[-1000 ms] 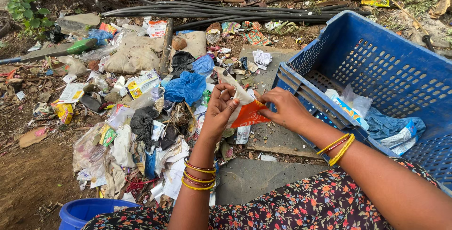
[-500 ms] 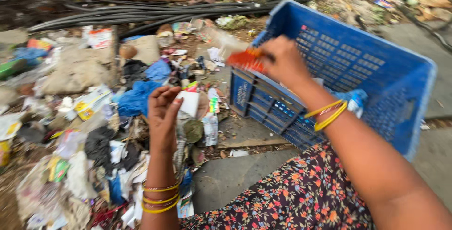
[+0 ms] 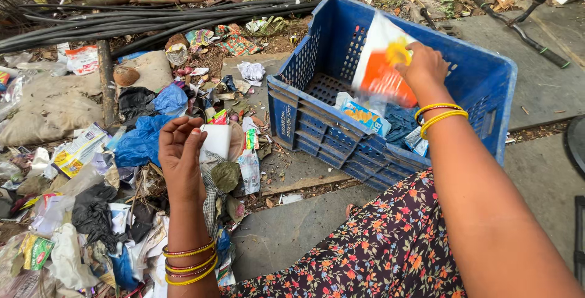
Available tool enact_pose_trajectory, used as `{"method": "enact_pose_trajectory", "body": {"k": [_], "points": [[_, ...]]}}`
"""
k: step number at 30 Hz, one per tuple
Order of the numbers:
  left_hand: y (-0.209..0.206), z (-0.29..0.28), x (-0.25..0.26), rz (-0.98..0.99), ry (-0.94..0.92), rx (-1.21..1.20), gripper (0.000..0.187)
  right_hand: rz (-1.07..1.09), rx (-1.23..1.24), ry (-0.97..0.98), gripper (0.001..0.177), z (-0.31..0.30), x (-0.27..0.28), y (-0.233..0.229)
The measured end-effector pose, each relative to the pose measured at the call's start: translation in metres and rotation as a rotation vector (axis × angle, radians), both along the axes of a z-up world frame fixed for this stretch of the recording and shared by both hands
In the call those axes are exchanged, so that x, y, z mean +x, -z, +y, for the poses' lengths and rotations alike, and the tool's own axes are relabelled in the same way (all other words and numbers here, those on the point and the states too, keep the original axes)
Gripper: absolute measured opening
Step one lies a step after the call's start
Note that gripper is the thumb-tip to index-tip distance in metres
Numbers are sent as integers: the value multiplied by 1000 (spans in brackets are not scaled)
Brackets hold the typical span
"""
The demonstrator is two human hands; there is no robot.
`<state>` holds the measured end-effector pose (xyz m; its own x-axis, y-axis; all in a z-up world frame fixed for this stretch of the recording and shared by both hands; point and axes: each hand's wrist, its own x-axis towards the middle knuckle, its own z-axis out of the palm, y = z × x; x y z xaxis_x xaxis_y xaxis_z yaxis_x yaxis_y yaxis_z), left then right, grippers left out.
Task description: The person sorts through a pile of trash on the ground by hand, picking up various plastic wrappers, containers, and scraps and placing some into a blue plastic crate while putting others into a blue bucket.
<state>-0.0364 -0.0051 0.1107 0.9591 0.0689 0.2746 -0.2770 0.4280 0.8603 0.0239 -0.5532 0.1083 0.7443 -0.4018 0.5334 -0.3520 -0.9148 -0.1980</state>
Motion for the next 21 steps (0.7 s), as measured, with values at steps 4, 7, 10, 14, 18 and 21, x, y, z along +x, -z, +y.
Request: {"method": "enact_pose_trajectory", "body": {"k": [4,7,10,14,18,21], "points": [[1,3,3,-1,-21,5,28,-130,44,-152,54,12,-8,-17],[5,10,5,4,-22,-5,29,108,207,-77,39,37,-7,-34],[11,25,8,-12,-50,-16,31,298,238,-150,33,73,4,-36],[26,68,17,27,-184,2,36,132,-22,-792,70,128,-5,-41],[53,135,28,3,-574,498,43,713,-29,-601,41,181,-1,-48],[70,197,3,207,-934,1020,46,796,-86,-837,56,205,7,-35]]}}
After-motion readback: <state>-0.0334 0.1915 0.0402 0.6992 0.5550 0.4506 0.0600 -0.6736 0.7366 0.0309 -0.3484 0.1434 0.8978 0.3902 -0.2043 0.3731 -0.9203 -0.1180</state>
